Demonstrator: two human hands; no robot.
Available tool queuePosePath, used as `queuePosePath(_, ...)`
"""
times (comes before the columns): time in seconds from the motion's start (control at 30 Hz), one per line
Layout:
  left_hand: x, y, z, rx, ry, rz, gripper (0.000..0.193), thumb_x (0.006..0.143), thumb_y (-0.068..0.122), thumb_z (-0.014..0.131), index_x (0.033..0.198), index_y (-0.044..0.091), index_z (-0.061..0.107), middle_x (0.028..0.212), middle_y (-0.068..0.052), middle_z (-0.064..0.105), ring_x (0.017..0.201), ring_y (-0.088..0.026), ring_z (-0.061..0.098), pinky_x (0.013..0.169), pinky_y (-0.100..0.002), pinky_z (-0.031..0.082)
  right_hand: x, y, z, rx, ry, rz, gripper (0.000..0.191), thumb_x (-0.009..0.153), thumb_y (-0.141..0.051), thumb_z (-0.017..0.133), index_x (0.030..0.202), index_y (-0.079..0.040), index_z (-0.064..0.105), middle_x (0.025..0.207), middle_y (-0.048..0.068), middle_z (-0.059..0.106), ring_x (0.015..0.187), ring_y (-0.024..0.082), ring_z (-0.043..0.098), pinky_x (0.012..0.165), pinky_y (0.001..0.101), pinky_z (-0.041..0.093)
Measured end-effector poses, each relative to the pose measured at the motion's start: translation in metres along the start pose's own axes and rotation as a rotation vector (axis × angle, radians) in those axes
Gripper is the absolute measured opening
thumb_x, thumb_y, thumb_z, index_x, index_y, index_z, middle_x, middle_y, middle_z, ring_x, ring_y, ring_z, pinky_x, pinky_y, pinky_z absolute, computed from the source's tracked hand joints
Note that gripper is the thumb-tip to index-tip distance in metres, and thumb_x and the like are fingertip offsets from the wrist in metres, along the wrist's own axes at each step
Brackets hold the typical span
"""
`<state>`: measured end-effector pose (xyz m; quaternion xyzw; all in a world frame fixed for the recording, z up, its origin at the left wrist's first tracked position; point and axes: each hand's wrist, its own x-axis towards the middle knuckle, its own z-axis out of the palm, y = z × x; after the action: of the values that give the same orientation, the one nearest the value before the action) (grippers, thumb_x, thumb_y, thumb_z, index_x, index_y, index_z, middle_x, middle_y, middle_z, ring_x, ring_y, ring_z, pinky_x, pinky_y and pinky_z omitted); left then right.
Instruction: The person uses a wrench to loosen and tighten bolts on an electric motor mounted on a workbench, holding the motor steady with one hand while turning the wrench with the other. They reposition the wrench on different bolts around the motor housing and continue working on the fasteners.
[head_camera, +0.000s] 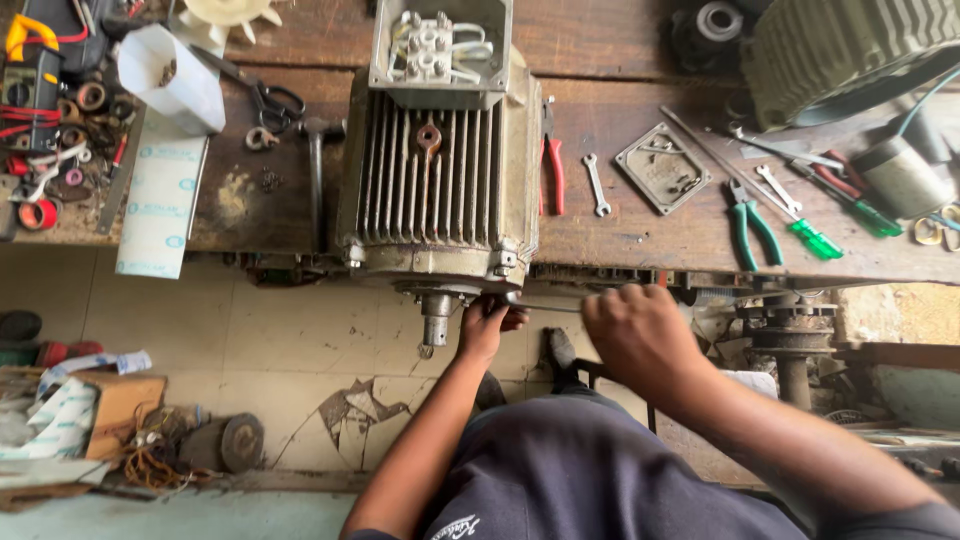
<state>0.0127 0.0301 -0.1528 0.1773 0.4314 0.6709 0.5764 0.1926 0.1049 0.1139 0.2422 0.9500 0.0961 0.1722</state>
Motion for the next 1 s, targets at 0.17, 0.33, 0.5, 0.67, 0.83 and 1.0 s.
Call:
queuePosePath(0.17,-0.003,0.008,0.006,0.029,0.064,-0.020,0.025,0.105,0.018,0.059,0.121,0.000,0.068,0.096,-0.016,0.077,0.079,-0.020,0.075,0.068,-0.031,0.061,0.012,-0.022,-0.020,-0.100,0.025,-0.073,0.014,0.090,-0.023,0.060,0.087,-0.009,0.059,0.071,0.002,0.061,0.067,0.018,0.061,0.056,0.0337,0.046)
queuePosePath(0.33,0.004,0.007,0.005,0.016,0.024,-0.049,0.027,0.106,0.020,0.059,0.121,0.000,0.069,0.096,-0.015,0.077,0.080,-0.020,0.076,0.070,-0.030,0.061,0.020,-0.027,-0.037,-0.212,-0.012,-0.123,0.015,0.085,-0.023,0.063,0.086,-0.009,0.060,0.073,0.002,0.060,0.068,0.018,0.061,0.055,0.0324,0.044)
queuePosePath(0.5,0.010,0.006,0.000,-0.032,0.023,0.015,0.022,0.102,0.014,0.063,0.116,-0.004,0.064,0.097,-0.016,0.077,0.081,-0.023,0.078,0.069,-0.034,0.063,0.026,-0.015,-0.035,-0.161,-0.221,-0.113,0.015,0.091,-0.022,0.062,0.091,-0.007,0.062,0.072,0.002,0.064,0.063,0.014,0.063,0.051,0.0305,0.047)
queuePosePath(0.67,0.006,0.007,0.002,-0.006,0.062,0.061,0.024,0.100,0.015,0.065,0.119,0.000,0.067,0.097,-0.012,0.075,0.079,-0.020,0.076,0.068,-0.030,0.061,0.028,-0.007,-0.011,0.062,-0.192,0.039,0.035,0.104,-0.039,0.053,0.095,-0.007,0.061,0.060,0.000,0.064,0.050,0.015,0.062,0.045,0.0322,0.050)
queuePosePath(0.83,0.003,0.011,0.004,0.094,0.127,0.048,0.024,0.099,0.019,0.066,0.115,0.001,0.070,0.095,-0.009,0.076,0.077,-0.018,0.074,0.066,-0.029,0.059,0.017,0.019,0.049,0.333,-0.310,0.195,0.038,0.102,-0.050,0.050,0.101,-0.013,0.060,0.059,0.003,0.064,0.047,0.018,0.059,0.045,0.0371,0.047)
queuePosePath(1.0,0.002,0.003,-0.011,0.085,0.078,0.072,0.019,0.105,0.017,0.064,0.110,-0.001,0.069,0.093,-0.010,0.074,0.081,-0.017,0.071,0.069,-0.030,0.057,0.034,0.015,0.152,0.633,0.026,0.118,0.033,0.096,-0.045,0.060,0.095,-0.012,0.059,0.076,0.012,0.067,0.069,0.035,0.066,0.060,0.0484,0.051)
